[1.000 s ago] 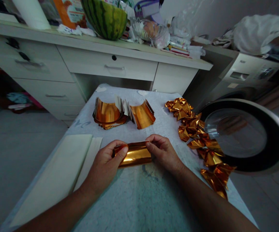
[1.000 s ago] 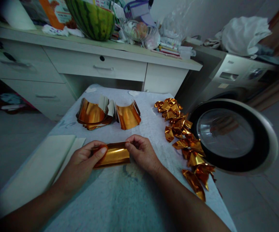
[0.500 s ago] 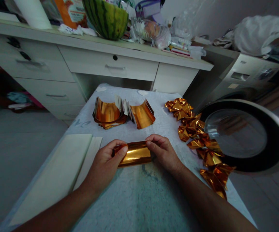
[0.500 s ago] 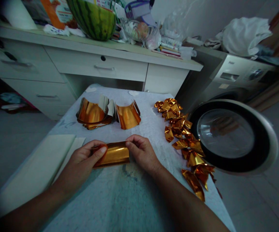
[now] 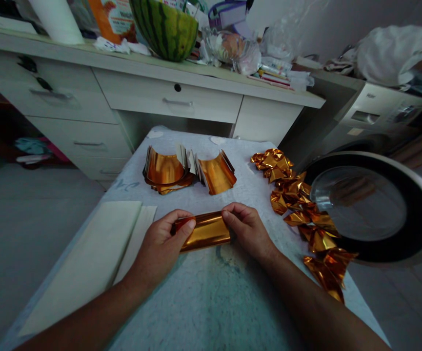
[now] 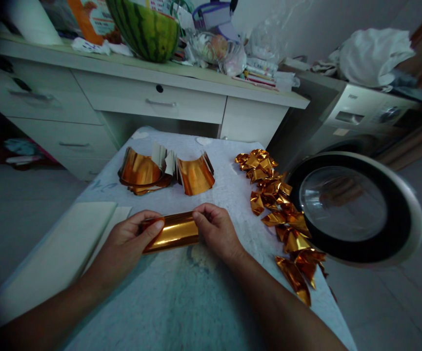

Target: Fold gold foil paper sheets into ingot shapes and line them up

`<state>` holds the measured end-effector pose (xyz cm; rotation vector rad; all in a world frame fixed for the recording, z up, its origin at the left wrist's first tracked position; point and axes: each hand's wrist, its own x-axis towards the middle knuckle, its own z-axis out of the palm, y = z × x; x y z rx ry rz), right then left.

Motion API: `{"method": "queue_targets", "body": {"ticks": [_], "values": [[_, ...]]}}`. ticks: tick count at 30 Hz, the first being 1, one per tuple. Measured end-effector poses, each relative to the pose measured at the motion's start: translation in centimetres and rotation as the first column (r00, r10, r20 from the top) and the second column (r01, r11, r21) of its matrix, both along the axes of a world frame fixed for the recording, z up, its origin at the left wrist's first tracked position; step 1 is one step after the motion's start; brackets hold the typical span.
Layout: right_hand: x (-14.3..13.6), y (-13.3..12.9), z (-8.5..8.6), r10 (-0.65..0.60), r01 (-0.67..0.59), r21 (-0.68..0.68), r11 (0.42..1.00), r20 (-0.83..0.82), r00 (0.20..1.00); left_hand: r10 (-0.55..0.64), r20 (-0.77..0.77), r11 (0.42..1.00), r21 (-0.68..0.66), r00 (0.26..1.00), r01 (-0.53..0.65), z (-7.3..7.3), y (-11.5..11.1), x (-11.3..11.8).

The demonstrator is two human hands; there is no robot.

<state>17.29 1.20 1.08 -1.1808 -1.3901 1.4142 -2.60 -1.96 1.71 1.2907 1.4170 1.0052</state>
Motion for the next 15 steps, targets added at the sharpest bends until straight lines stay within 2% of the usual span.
{"method": "queue_targets", "body": {"ticks": [6, 15], "values": [[-0.11, -0.09, 0.12, -0.044, 0.022, 0.108, 0.994, 0.205, 0.978, 0.007, -0.040, 1.000, 0.030, 0.999, -0.005, -0.11, 0.26, -0.01], [-0.08, -0.06, 0.23, -0.069, 0.030, 0.156, 0.987, 0.249, 0.966, 0.024, -0.084, 0.998, 0.055, 0.996, -0.020, -0.27, 0.28, 0.17]]}}
